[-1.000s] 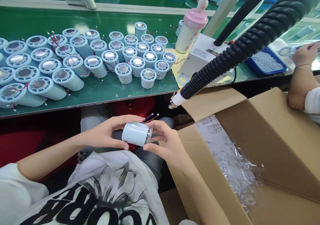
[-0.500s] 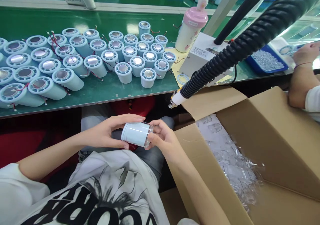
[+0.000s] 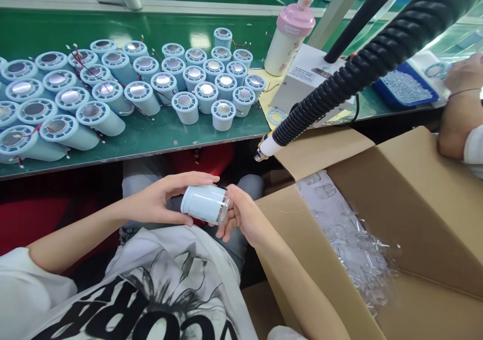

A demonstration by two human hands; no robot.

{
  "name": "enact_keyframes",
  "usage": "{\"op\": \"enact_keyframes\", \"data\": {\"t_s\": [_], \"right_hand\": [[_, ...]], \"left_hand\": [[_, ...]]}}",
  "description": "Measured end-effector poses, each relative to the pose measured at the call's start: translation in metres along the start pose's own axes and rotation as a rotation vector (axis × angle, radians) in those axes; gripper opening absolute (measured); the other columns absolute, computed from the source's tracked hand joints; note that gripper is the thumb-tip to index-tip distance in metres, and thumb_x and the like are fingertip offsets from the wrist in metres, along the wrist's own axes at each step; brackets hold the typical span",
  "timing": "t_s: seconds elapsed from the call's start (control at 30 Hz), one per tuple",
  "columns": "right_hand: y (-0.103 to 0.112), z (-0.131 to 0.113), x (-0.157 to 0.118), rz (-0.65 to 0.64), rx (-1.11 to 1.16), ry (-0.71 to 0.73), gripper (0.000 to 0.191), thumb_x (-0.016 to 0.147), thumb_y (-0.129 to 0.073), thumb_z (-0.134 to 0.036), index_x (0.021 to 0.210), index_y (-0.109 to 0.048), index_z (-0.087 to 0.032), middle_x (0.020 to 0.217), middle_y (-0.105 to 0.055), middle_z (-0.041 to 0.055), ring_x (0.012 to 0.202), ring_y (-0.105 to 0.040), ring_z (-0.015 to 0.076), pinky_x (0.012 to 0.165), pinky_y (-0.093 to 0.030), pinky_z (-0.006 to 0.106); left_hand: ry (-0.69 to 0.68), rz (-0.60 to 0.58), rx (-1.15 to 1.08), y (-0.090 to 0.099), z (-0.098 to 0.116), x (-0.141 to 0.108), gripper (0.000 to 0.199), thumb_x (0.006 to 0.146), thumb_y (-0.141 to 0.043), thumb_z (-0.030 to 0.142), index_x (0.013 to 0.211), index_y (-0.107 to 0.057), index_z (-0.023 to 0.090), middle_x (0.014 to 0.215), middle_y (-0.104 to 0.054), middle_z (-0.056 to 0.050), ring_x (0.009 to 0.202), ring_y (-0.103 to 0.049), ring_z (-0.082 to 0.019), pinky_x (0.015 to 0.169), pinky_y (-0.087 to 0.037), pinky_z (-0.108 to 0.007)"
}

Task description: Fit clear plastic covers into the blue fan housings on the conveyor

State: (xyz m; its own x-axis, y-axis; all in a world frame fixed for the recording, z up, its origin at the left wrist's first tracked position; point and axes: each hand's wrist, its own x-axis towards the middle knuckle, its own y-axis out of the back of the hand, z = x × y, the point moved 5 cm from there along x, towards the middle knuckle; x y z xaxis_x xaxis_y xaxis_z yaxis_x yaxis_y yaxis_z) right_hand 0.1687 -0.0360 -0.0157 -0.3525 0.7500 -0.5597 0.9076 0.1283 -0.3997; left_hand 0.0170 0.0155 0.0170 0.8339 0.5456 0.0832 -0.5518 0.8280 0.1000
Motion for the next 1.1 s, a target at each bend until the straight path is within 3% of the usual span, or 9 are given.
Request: {"op": "enact_keyframes", "data": {"t_s": [0.23, 0.37, 0.47, 0.53, 0.6, 0.67, 0.73, 0.9, 1.1], "right_hand": [[-0.006, 0.008, -0.001, -0.06, 0.053, -0.217, 0.07, 0.084, -0.028, -0.074, 0.067, -0.06, -0.014, 0.051, -0.06, 0.004, 0.033, -0.051, 0.0076, 0.028, -0.035, 0.013], [-0.006, 0.014, 0.0, -0.123, -0.03, -0.17, 0.078, 0.079, -0.02, -0.082, 0.066, -0.057, -0.015, 0.048, -0.055, 0.0025, 0.031, -0.045, 0.0074, 0.026, -0.031, 0.014], [0.008, 0.0, -0.003, 0.016, -0.195, 0.221, 0.071, 0.074, -0.038, -0.082, 0.099, -0.057, -0.018, 0.077, -0.067, 0.0071, 0.051, -0.062, 0.0148, 0.038, -0.047, 0.022], [0.014, -0.017, -0.013, 0.133, -0.435, 0.606, 0.068, 0.071, -0.065, -0.067, 0.121, -0.047, -0.025, 0.12, -0.061, 0.0123, 0.095, -0.066, 0.024, 0.069, -0.059, 0.035], [0.01, -0.027, -0.025, 0.141, -0.734, 0.883, 0.059, 0.074, -0.076, -0.041, 0.125, -0.047, -0.031, 0.141, -0.047, 0.0095, 0.125, -0.05, 0.0277, 0.097, -0.049, 0.045], [0.005, -0.029, -0.03, 0.086, -0.901, 0.962, 0.046, 0.079, -0.072, -0.024, 0.121, -0.054, -0.034, 0.14, -0.049, 0.0067, 0.13, -0.045, 0.0271, 0.105, -0.042, 0.048], [0.006, -0.027, -0.029, 0.058, -0.809, 0.883, 0.047, 0.08, -0.071, -0.022, 0.123, -0.055, -0.034, 0.136, -0.054, 0.0059, 0.126, -0.05, 0.0258, 0.103, -0.045, 0.045], [0.011, -0.017, -0.02, 0.009, -0.287, 0.543, 0.047, 0.081, -0.071, -0.033, 0.125, -0.056, -0.034, 0.117, -0.066, 0.0025, 0.1, -0.066, 0.0205, 0.081, -0.058, 0.033], [0.009, -0.011, -0.018, 0.068, -0.313, 0.431, 0.043, 0.077, -0.073, -0.026, 0.119, -0.063, -0.027, 0.089, -0.07, 0.0001, 0.064, -0.065, 0.0139, 0.068, -0.058, 0.03]], "left_hand": [[-0.063, 0.033, 0.068, 0.0, 0.002, 0.001, 0.068, 0.071, -0.076, 0.019, 0.134, -0.05, 0.027, 0.143, -0.046, -0.013, 0.133, -0.043, -0.029, 0.102, -0.046, -0.041], [0.012, 0.06, 0.014, -0.001, 0.002, 0.0, 0.062, 0.073, -0.074, 0.02, 0.13, -0.052, 0.026, 0.136, -0.05, -0.012, 0.127, -0.048, -0.029, 0.097, -0.05, -0.038], [0.16, 0.108, -0.074, -0.001, 0.0, -0.001, 0.059, 0.076, -0.072, 0.023, 0.131, -0.05, 0.025, 0.132, -0.053, -0.01, 0.116, -0.056, -0.025, 0.09, -0.054, -0.035], [0.227, 0.12, -0.144, -0.002, 0.0, -0.002, 0.059, 0.077, -0.071, 0.025, 0.131, -0.048, 0.025, 0.129, -0.054, -0.009, 0.109, -0.06, -0.023, 0.086, -0.055, -0.033], [0.262, 0.111, -0.215, -0.003, -0.001, -0.002, 0.058, 0.079, -0.07, 0.027, 0.132, -0.047, 0.026, 0.126, -0.057, -0.009, 0.104, -0.062, -0.022, 0.083, -0.056, -0.032], [0.287, 0.085, -0.267, -0.004, -0.002, -0.001, 0.059, 0.08, -0.069, 0.028, 0.134, -0.046, 0.026, 0.122, -0.06, -0.009, 0.098, -0.064, -0.021, 0.077, -0.056, -0.03], [0.271, 0.05, -0.257, -0.004, -0.001, 0.0, 0.064, 0.078, -0.071, 0.027, 0.136, -0.045, 0.027, 0.125, -0.059, -0.01, 0.099, -0.064, -0.022, 0.078, -0.056, -0.03], [0.214, -0.007, -0.249, -0.002, 0.002, 0.001, 0.071, 0.076, -0.072, 0.018, 0.14, -0.042, 0.029, 0.141, -0.049, -0.01, 0.122, -0.055, -0.025, 0.1, -0.048, -0.037], [0.329, -0.036, -0.446, -0.013, -0.014, -0.001, 0.077, 0.077, -0.071, 0.016, 0.143, -0.035, 0.03, 0.135, -0.055, -0.008, 0.119, -0.056, -0.023, 0.096, -0.049, -0.035]]}}
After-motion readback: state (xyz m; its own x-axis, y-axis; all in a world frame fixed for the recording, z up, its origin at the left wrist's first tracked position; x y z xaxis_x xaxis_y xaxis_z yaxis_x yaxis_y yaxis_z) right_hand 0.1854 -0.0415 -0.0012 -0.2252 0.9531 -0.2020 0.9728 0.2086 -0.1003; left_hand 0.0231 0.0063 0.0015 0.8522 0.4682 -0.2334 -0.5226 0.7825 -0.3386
